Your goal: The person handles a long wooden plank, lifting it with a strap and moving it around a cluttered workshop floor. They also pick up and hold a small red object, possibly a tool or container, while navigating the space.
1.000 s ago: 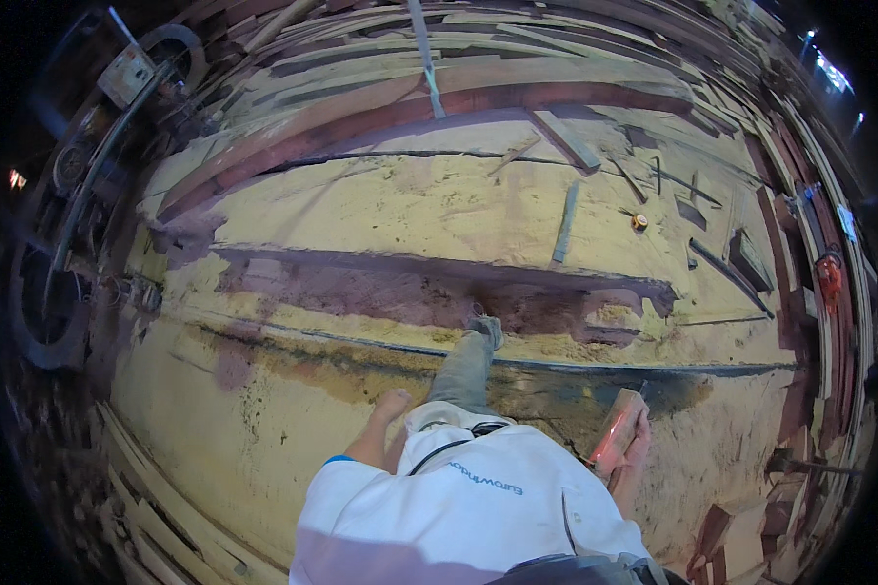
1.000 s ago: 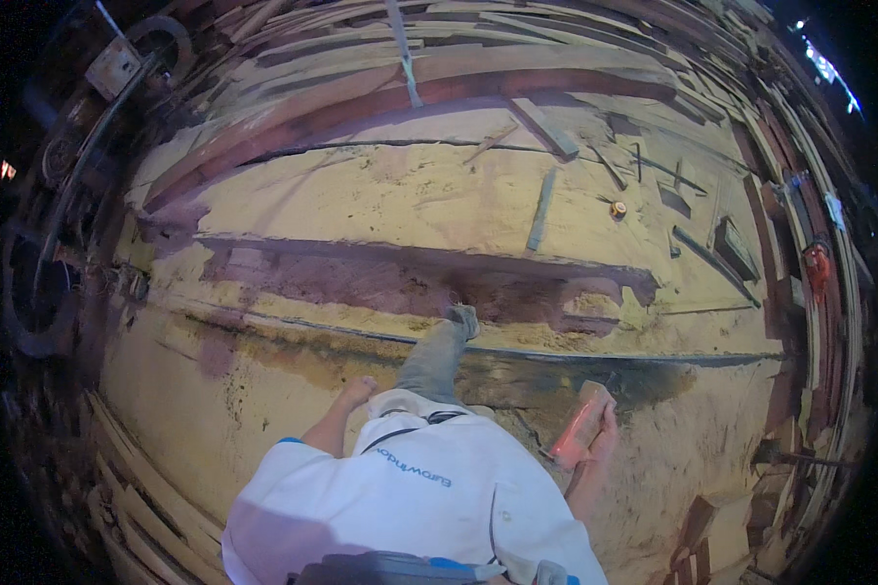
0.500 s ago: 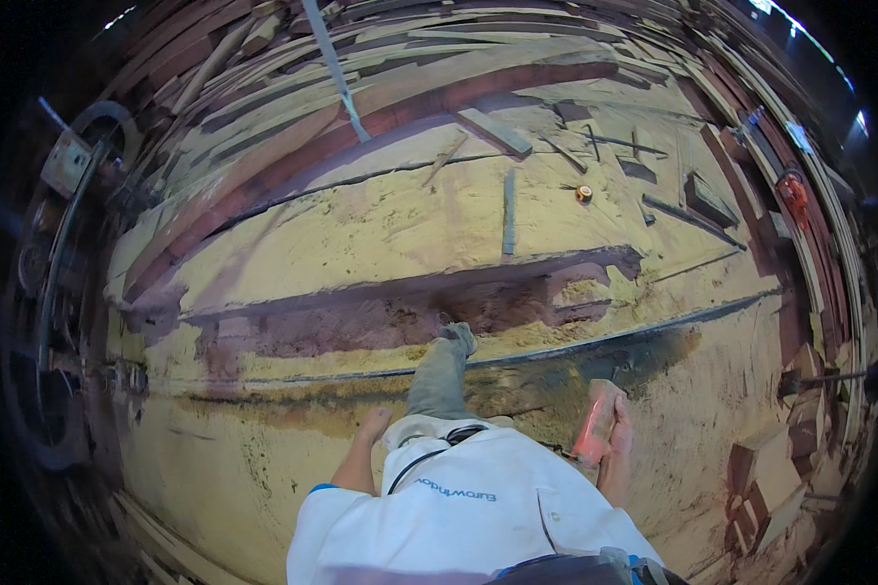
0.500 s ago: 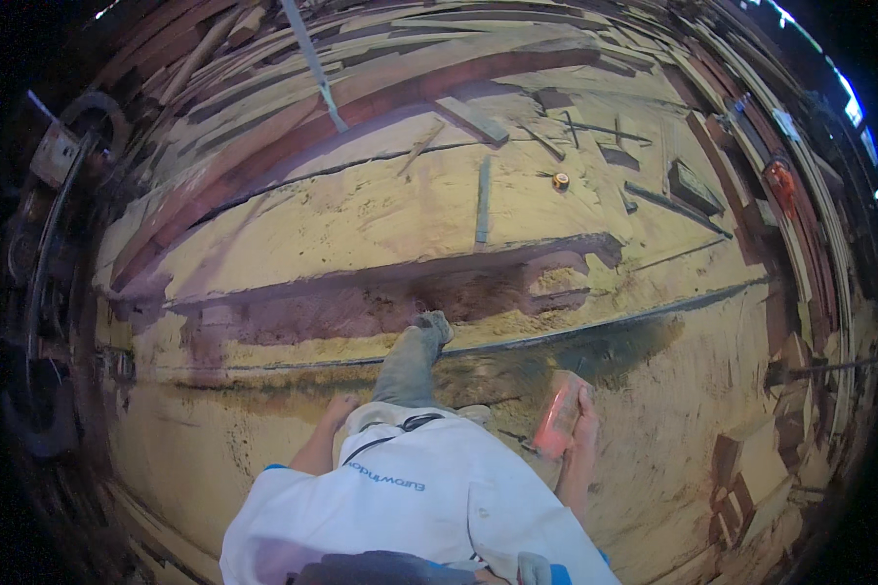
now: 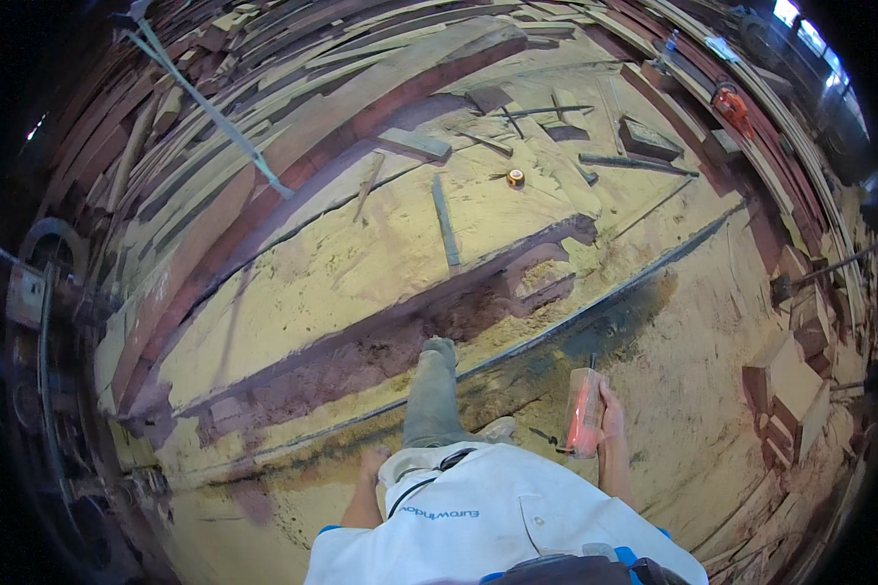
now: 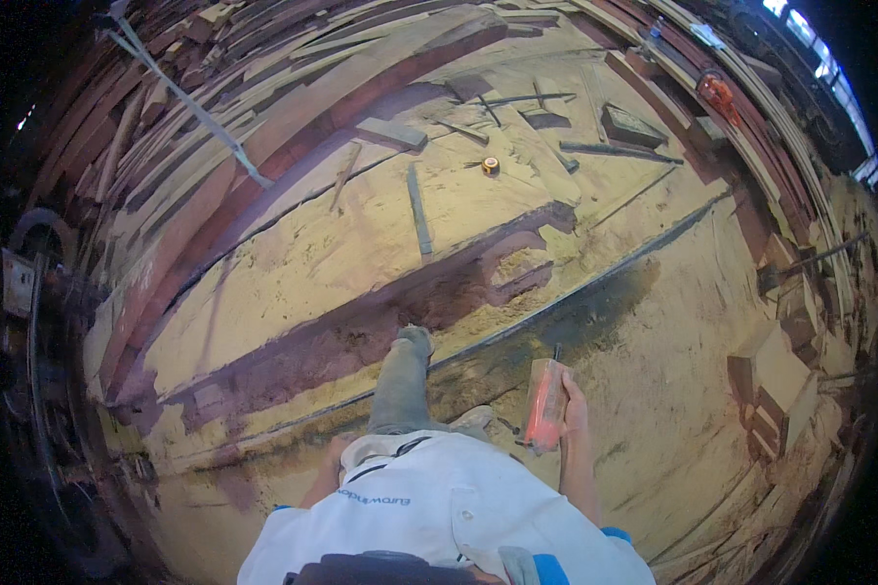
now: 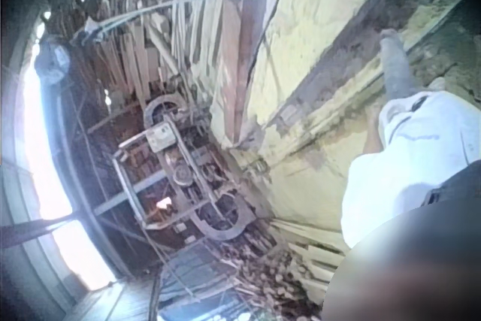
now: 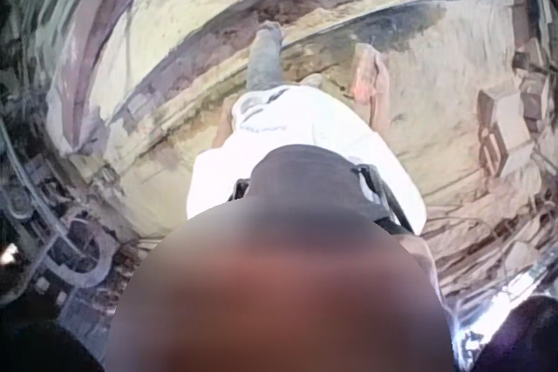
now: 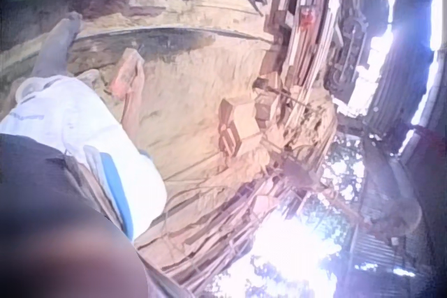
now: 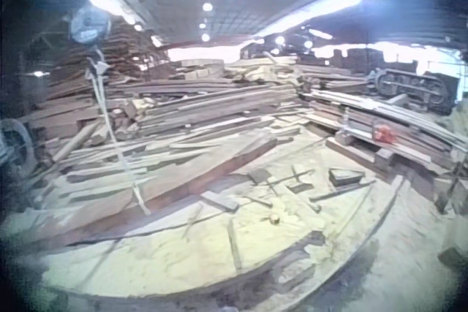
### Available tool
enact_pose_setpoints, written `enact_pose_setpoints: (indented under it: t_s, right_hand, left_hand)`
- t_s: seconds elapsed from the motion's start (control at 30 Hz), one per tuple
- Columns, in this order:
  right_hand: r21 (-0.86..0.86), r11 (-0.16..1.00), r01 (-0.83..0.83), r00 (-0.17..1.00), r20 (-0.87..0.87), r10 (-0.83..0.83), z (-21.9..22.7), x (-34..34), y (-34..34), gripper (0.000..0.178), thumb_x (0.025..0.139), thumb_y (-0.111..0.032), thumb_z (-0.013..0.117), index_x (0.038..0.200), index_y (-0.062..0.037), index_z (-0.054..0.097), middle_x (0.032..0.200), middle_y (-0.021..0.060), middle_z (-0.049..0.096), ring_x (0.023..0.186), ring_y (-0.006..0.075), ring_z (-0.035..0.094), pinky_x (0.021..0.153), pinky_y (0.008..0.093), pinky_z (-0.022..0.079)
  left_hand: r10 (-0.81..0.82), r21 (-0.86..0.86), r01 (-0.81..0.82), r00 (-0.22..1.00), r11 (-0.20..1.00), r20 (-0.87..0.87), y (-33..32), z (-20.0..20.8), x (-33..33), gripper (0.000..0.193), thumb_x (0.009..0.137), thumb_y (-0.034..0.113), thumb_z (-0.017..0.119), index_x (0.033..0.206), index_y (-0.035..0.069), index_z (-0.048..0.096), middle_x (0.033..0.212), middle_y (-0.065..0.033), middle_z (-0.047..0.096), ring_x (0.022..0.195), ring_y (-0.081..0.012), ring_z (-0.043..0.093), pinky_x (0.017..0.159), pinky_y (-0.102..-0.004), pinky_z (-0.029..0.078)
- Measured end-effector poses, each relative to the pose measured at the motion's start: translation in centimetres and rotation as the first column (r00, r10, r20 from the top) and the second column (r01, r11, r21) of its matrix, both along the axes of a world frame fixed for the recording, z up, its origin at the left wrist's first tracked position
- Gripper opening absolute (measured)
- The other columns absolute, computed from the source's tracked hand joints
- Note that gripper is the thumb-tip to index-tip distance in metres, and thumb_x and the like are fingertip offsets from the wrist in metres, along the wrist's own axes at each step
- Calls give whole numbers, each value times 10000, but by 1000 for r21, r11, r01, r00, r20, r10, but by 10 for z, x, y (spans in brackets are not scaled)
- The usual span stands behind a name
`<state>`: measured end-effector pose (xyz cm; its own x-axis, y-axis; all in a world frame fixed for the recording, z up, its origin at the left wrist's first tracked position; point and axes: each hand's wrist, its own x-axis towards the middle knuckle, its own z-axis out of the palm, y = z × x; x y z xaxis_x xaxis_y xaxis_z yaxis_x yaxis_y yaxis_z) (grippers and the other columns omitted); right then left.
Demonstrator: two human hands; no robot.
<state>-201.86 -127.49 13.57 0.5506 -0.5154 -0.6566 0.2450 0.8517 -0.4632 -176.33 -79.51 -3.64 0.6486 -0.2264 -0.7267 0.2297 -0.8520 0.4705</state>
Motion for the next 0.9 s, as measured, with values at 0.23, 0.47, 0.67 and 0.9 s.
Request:
enact_pose_setpoints:
  t_s: [0.23,0.47,0.67,0.9]
  right_hand:
    - [-11,996,91,995,-36,-91,0,36,-27,307,971,-304,517,1163,-79,599,992,66,681,849,202,666,753,359,560]
    - [47,974,220,970,-120,-214,32,96,-82,270,972,-298,520,1138,-102,603,999,62,676,854,198,658,756,356,555]
    - [-51,940,338,926,-159,-342,71,113,-120,262,973,-295,518,1120,-98,608,978,53,672,861,189,652,772,355,547]
    - [-123,873,473,851,-193,-488,66,76,-166,317,952,-294,566,1186,-81,586,1045,54,665,933,183,638,838,345,525]
  left_hand:
    - [170,-177,-244,920,954,-352,-39,-31,55,226,841,208,598,823,-9,659,742,-109,654,718,-221,597,666,-371,465]
    - [-235,24,242,957,970,-171,-190,-38,182,321,843,291,532,873,-2,661,761,-176,654,720,-264,618,697,-398,484]
    - [-358,-174,362,932,916,59,-345,-13,322,333,869,297,493,890,3,648,818,-219,653,810,-282,655,756,-380,489]
    - [-440,-130,475,869,871,227,-522,52,388,374,859,272,520,998,-43,665,906,-218,683,878,-311,657,806,-395,493]
